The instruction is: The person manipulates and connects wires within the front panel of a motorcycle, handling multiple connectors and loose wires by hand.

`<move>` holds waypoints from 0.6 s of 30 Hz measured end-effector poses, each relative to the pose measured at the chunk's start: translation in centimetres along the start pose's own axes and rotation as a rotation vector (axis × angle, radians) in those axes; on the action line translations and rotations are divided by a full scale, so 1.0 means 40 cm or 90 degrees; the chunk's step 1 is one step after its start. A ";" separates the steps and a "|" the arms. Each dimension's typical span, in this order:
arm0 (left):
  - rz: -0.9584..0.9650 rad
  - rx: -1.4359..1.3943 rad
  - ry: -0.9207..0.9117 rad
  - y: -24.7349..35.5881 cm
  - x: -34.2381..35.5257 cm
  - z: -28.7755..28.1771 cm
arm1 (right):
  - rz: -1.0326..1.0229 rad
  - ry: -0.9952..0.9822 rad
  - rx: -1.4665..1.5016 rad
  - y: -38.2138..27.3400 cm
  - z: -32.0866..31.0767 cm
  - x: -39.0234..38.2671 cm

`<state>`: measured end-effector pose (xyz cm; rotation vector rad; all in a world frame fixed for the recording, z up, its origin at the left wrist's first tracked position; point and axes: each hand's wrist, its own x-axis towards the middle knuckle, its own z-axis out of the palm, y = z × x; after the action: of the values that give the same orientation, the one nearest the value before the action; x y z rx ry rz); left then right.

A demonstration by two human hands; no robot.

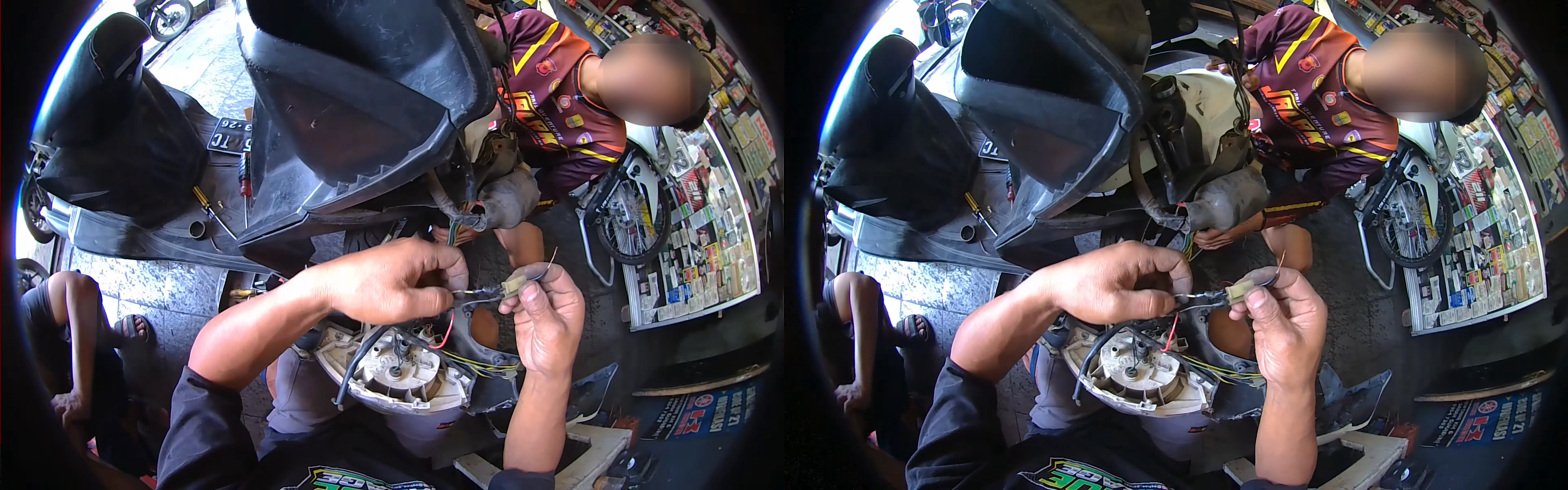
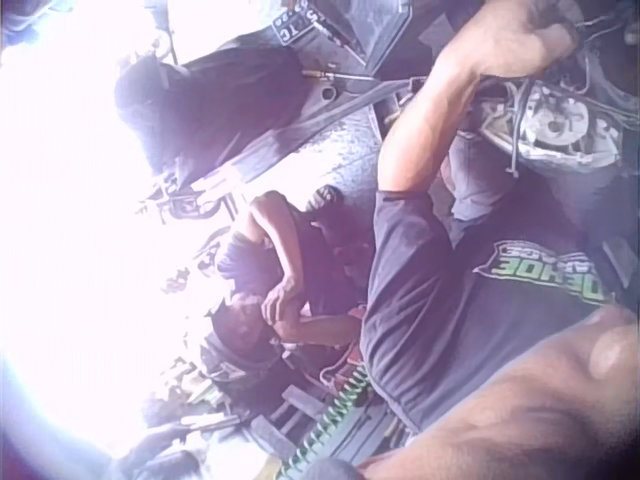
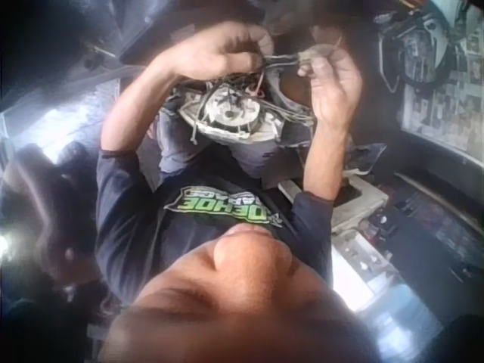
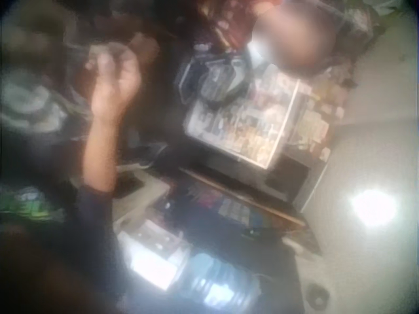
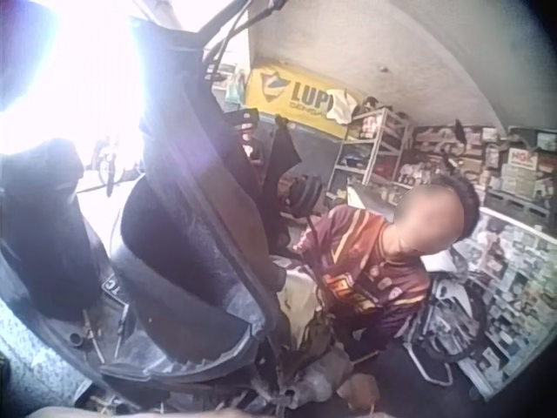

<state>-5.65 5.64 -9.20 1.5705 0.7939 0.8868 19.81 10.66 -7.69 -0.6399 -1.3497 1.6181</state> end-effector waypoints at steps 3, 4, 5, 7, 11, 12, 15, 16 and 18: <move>0.039 0.067 0.074 0.032 -0.003 0.027 | -0.040 -0.012 -0.070 -0.008 0.011 -0.007; 0.047 0.085 0.092 0.040 -0.003 0.035 | -0.051 -0.021 -0.080 -0.010 0.012 -0.009; 0.126 0.136 0.120 0.033 0.003 0.042 | -0.062 -0.031 -0.090 -0.011 0.013 -0.011; 0.129 0.124 0.124 0.050 0.002 0.050 | -0.082 -0.036 -0.106 -0.014 0.018 -0.017; 0.169 0.112 0.177 0.039 0.001 0.062 | -0.082 -0.027 -0.093 -0.015 0.023 -0.022; 0.175 0.111 0.193 0.037 0.002 0.064 | -0.075 -0.020 -0.087 -0.012 0.021 -0.022; 0.170 0.118 0.212 0.034 0.002 0.069 | -0.061 -0.003 -0.068 -0.009 0.022 -0.025; 0.142 0.096 0.200 0.034 0.001 0.069 | -0.057 0.002 -0.062 -0.009 0.024 -0.025; 0.086 0.054 0.176 0.035 -0.002 0.066 | -0.061 -0.002 -0.058 -0.011 0.023 -0.022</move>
<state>-3.34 4.05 -8.10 1.6096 0.9382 1.2004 19.58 9.42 -7.18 -0.6167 -1.4408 1.4892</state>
